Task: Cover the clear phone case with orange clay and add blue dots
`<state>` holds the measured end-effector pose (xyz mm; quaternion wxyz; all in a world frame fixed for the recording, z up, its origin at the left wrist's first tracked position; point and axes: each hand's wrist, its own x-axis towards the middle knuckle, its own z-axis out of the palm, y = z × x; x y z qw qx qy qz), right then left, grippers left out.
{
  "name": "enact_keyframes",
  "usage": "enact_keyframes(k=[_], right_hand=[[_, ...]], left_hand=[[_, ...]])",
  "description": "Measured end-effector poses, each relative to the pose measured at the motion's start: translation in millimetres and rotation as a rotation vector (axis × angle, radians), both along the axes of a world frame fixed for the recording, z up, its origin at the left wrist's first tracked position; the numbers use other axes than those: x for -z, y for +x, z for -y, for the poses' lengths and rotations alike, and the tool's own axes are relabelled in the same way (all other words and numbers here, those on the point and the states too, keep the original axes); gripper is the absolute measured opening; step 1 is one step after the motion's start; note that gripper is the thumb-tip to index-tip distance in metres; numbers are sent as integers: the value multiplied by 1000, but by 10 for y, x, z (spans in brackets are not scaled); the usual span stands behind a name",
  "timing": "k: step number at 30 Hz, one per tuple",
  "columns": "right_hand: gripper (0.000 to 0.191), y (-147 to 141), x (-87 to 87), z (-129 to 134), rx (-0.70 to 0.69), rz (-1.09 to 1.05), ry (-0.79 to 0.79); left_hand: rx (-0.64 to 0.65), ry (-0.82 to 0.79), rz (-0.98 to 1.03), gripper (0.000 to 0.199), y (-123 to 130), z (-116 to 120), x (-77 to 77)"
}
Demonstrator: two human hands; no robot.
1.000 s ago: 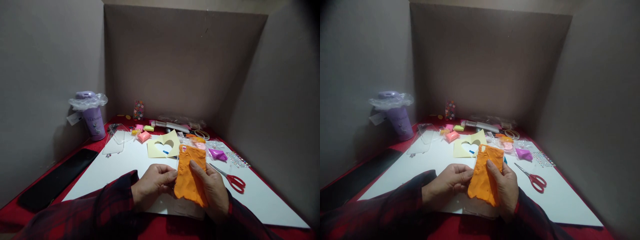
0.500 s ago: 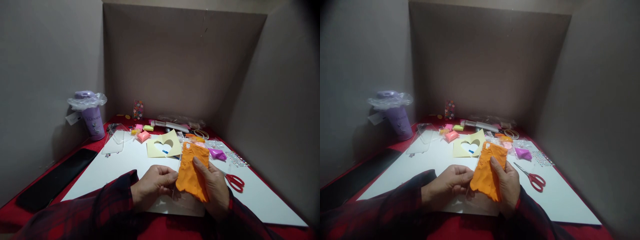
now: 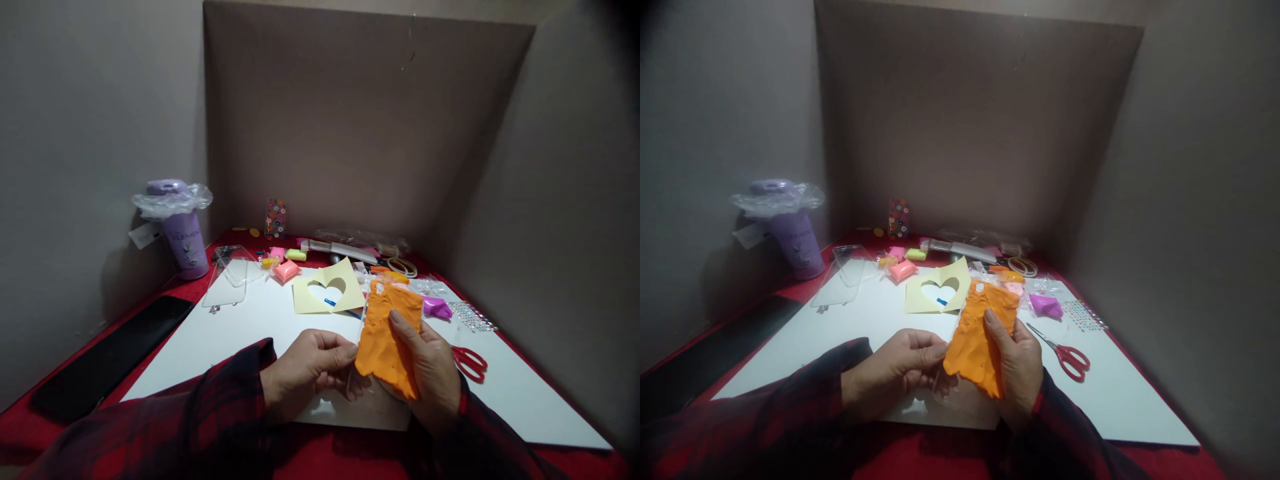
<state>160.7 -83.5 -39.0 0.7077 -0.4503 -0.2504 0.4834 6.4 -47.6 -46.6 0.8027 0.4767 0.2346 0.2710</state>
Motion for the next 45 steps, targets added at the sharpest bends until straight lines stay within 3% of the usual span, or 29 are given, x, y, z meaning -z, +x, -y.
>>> enact_keyframes(k=[10, 45], right_hand=[[36, 8, 5, -11, -5, -11, 17], [39, -40, -41, 18, -20, 2, 8]], left_hand=[[-48, -18, -10, 16, 33, 1, 6], [-8, 43, 34, 28, 32, 14, 4]])
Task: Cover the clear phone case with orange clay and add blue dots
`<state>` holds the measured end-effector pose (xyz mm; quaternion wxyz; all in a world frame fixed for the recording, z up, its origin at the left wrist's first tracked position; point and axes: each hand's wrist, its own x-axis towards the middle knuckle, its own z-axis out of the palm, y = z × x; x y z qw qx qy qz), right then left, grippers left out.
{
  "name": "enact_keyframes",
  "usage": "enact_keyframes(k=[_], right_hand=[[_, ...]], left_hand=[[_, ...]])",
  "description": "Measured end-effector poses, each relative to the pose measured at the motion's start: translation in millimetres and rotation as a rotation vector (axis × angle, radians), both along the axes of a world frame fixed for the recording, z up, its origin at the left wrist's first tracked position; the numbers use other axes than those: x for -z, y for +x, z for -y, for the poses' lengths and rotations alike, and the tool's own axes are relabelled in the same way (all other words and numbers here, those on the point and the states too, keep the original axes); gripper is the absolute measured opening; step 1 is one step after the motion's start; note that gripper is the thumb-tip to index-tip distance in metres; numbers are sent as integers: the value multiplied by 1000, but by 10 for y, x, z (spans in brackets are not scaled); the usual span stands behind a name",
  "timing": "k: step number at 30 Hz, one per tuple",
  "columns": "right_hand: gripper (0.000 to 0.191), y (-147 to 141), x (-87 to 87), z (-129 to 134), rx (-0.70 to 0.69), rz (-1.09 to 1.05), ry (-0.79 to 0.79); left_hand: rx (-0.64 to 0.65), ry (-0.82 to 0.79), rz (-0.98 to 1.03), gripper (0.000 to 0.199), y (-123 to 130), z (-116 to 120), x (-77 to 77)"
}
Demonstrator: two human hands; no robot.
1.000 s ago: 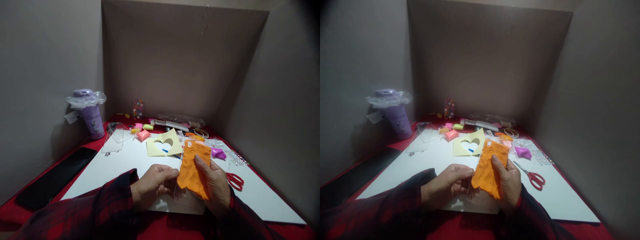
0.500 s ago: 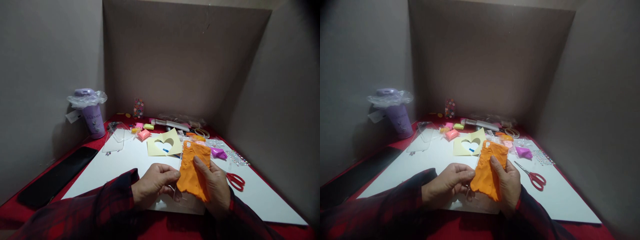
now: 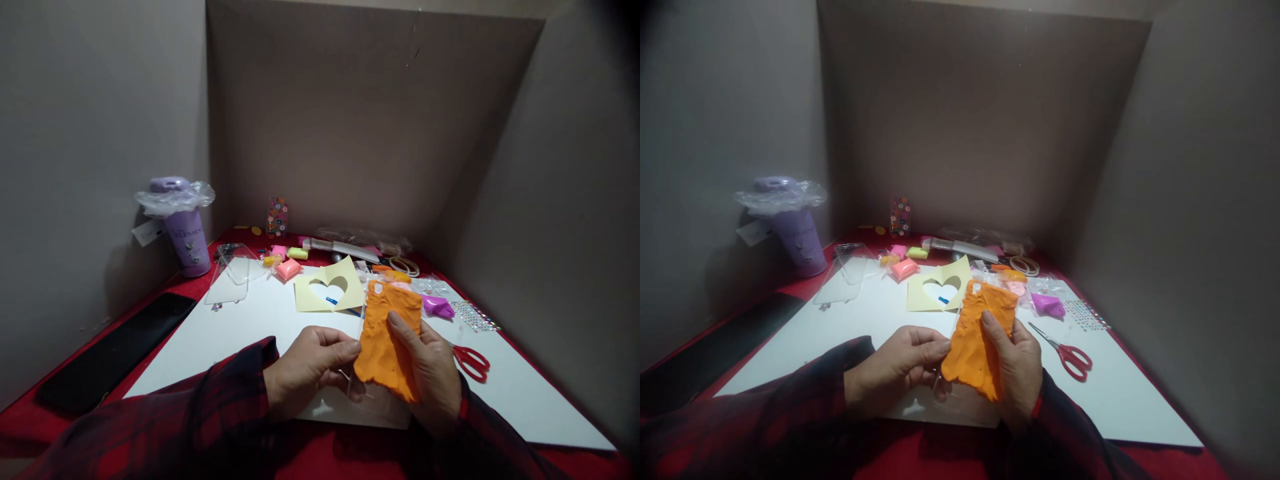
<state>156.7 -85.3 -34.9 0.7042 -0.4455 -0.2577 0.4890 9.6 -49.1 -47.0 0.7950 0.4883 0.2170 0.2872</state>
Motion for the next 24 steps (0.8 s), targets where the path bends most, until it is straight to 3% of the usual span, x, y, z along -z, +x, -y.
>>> enact_keyframes(k=[14, 20, 24], right_hand=[[36, -19, -7, 19, -6, -10, 19], [35, -51, -31, 46, 25, 47, 29], [35, -42, -13, 37, 18, 28, 30]], left_hand=[[-32, -35, 1, 27, 1, -5, -42], [-115, -31, -89, 21, 14, 2, -40], [-85, -48, -36, 18, 1, 5, -54]])
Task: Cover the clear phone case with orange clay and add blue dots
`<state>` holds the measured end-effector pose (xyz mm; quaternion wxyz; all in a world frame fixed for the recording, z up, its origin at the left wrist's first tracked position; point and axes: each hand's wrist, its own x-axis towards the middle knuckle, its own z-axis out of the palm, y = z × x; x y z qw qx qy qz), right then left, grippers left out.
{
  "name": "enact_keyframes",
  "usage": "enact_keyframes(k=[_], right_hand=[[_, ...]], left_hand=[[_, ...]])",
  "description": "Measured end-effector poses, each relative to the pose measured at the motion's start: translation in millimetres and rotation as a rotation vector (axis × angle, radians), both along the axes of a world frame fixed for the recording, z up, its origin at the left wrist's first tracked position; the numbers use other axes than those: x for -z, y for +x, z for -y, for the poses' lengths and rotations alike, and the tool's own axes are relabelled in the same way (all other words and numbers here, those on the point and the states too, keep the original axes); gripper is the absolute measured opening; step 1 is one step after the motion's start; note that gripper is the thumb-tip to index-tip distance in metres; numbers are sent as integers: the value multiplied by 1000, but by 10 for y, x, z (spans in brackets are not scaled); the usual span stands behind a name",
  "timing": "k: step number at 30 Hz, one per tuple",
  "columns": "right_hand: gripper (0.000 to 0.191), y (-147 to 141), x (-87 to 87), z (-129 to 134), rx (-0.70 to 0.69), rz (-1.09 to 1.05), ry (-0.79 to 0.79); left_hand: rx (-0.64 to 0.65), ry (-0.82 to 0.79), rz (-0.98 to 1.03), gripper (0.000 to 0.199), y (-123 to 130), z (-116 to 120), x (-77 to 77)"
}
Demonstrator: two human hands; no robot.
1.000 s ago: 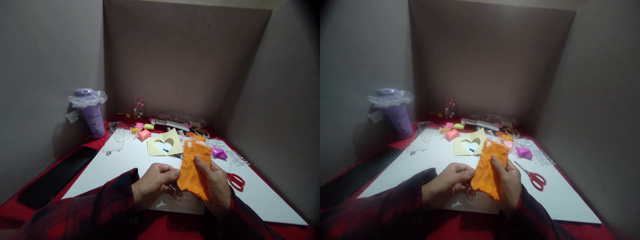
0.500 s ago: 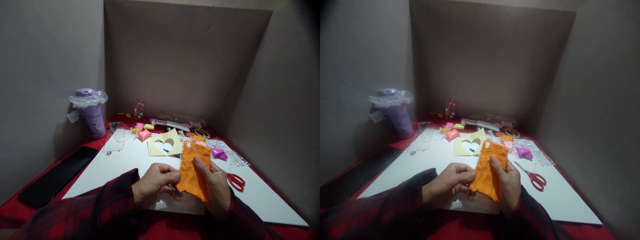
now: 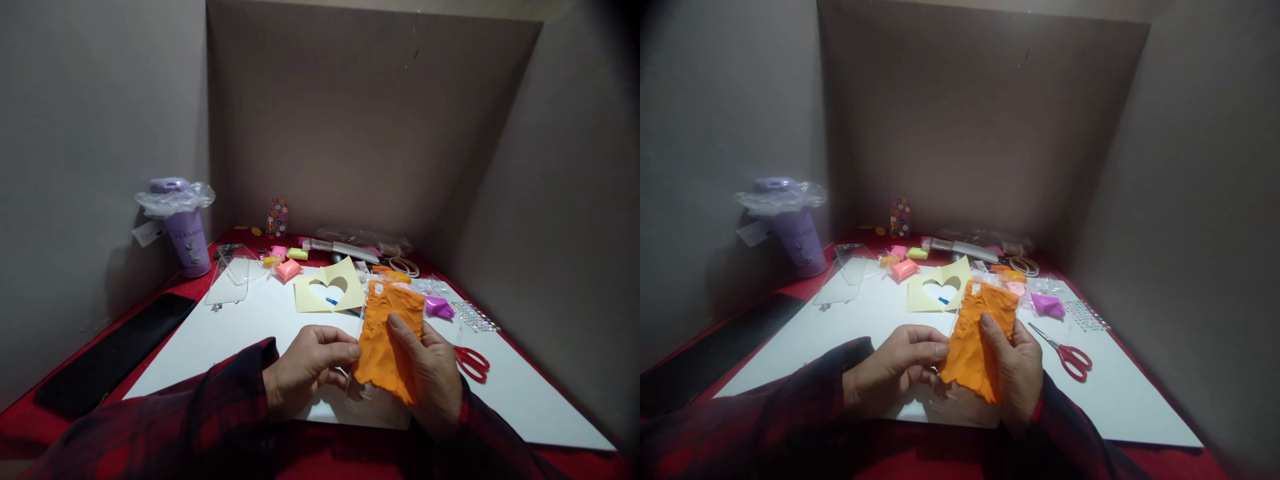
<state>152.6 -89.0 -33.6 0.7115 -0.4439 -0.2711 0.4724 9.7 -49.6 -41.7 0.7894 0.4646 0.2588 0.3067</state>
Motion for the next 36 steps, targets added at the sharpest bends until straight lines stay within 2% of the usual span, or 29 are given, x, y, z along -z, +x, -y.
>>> enact_keyframes(k=[7, 14, 36], right_hand=[[38, 28, 17, -23, 15, 11, -4], [37, 13, 7, -20, 3, 0, 1], [37, 25, 34, -20, -34, -8, -44]], left_hand=[[16, -31, 26, 17, -3, 11, -22], [-6, 39, -17, 17, -4, 4, -14], [18, 41, -44, 15, -4, 15, -21]])
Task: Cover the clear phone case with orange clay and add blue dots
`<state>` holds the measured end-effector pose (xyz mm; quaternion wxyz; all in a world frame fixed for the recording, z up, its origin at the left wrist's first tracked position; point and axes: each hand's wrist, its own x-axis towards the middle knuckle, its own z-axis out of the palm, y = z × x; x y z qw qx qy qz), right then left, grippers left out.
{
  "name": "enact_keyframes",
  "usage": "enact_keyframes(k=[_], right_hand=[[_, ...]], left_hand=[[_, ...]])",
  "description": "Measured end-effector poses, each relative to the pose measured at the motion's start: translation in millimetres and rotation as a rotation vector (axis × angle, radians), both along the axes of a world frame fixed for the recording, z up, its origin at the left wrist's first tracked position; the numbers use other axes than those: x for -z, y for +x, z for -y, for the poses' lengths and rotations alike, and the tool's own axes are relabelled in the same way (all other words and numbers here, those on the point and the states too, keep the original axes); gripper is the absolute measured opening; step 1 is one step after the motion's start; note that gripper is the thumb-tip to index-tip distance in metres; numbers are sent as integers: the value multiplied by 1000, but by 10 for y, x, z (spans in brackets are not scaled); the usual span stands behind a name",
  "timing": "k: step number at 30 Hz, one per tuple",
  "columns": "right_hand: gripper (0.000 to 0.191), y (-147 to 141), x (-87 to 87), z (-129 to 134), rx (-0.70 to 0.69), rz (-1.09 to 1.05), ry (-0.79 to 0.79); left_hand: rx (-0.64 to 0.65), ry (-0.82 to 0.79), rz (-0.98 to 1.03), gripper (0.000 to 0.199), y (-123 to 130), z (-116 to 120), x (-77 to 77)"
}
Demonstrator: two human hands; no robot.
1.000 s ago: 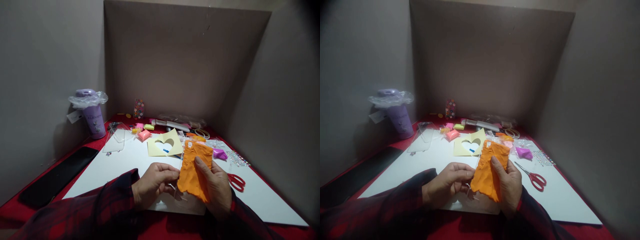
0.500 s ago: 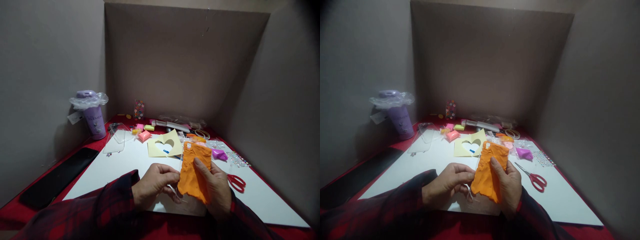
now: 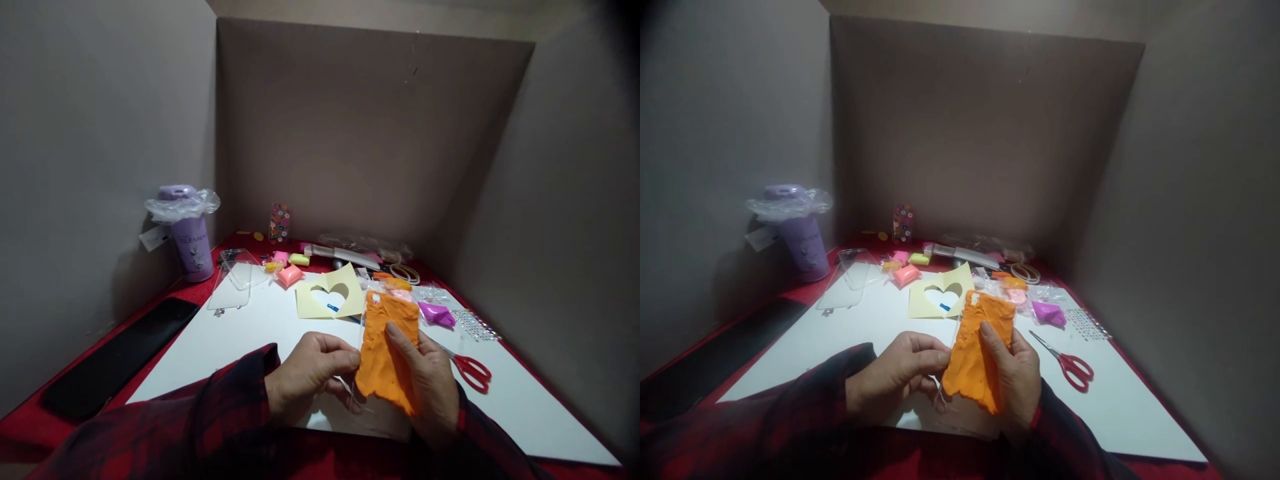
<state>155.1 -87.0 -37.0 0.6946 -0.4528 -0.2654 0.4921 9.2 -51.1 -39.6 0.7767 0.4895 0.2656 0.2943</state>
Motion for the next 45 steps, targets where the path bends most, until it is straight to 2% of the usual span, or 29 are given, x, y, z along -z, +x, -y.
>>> enact_keyframes(k=[16, 22, 27, 34, 38, 45], right_hand=[[35, 13, 19, -11, -10, -32, 20], [33, 5, 3, 15, -20, -21, 25], [36, -14, -3, 29, -30, -9, 31], [32, -46, 1, 74, -36, 37, 44], [29, -84, -8, 97, -31, 56, 55], [30, -80, -6, 78, -69, 31, 63]], left_hand=[[20, 4, 1, 18, -7, 4, -16], [-32, 36, -57, 17, 6, 3, -13], [-44, 30, -14, 17, -6, -18, -25], [-96, 101, -78, 27, 1, -6, -20], [-145, 134, -132, 25, 12, 17, -56], [-146, 144, -125, 24, 2, 32, -111]])
